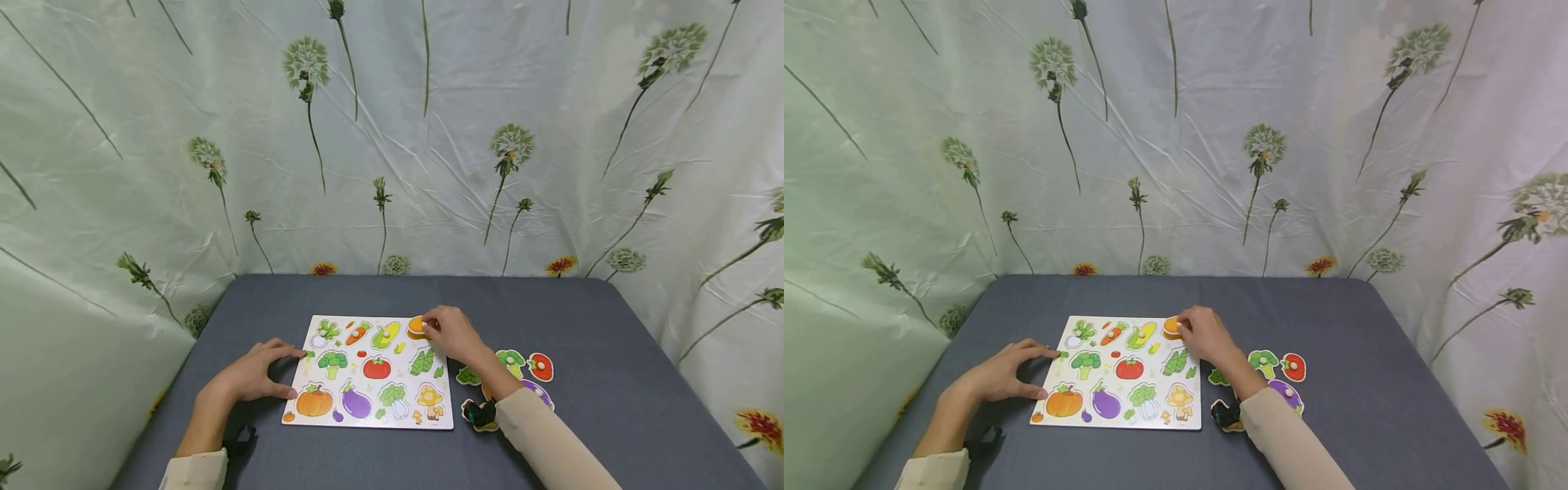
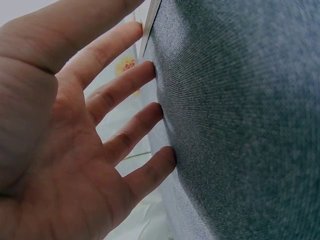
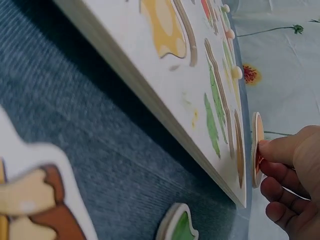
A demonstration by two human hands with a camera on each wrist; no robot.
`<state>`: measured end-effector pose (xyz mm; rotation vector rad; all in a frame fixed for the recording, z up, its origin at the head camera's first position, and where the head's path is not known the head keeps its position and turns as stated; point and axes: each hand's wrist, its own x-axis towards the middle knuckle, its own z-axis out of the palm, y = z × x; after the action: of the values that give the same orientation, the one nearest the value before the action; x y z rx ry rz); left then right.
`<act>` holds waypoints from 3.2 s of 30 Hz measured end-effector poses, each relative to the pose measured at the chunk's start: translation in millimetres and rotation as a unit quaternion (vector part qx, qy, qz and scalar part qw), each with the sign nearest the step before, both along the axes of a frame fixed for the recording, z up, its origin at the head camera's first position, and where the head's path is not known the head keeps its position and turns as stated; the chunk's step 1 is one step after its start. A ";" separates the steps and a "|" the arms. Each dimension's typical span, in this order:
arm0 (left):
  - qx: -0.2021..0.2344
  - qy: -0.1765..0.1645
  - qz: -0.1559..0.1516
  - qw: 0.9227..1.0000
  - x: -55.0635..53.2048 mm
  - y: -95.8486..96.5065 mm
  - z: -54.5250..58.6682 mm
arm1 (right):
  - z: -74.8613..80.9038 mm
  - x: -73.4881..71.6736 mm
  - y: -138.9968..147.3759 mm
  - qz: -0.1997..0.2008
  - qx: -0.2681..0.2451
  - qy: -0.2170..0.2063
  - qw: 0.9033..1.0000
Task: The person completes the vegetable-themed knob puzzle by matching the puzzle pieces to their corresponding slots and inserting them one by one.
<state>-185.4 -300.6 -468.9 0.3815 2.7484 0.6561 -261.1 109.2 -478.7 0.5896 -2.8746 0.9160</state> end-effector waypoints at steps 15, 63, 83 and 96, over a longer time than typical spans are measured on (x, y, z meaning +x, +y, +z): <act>0.000 -0.001 0.005 1.000 1.4 1.6 1.4 | -6.9 0.6 -4.0 0.010 0.002 -0.012 1.000; 0.005 -0.003 0.009 1.000 2.3 2.3 2.0 | -9.1 1.4 -3.0 0.020 0.009 -0.019 1.000; 0.003 -0.004 0.008 1.000 1.7 2.0 1.5 | 2.1 11.2 33.4 0.035 0.019 0.003 0.999; -0.003 -0.003 0.007 1.000 2.4 2.6 4.4 | 2.3 22.4 75.2 0.002 0.035 0.038 0.999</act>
<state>-183.0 -298.0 -464.5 0.3576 2.7494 0.6501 -238.7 184.5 -476.4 0.6220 -2.8488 0.7794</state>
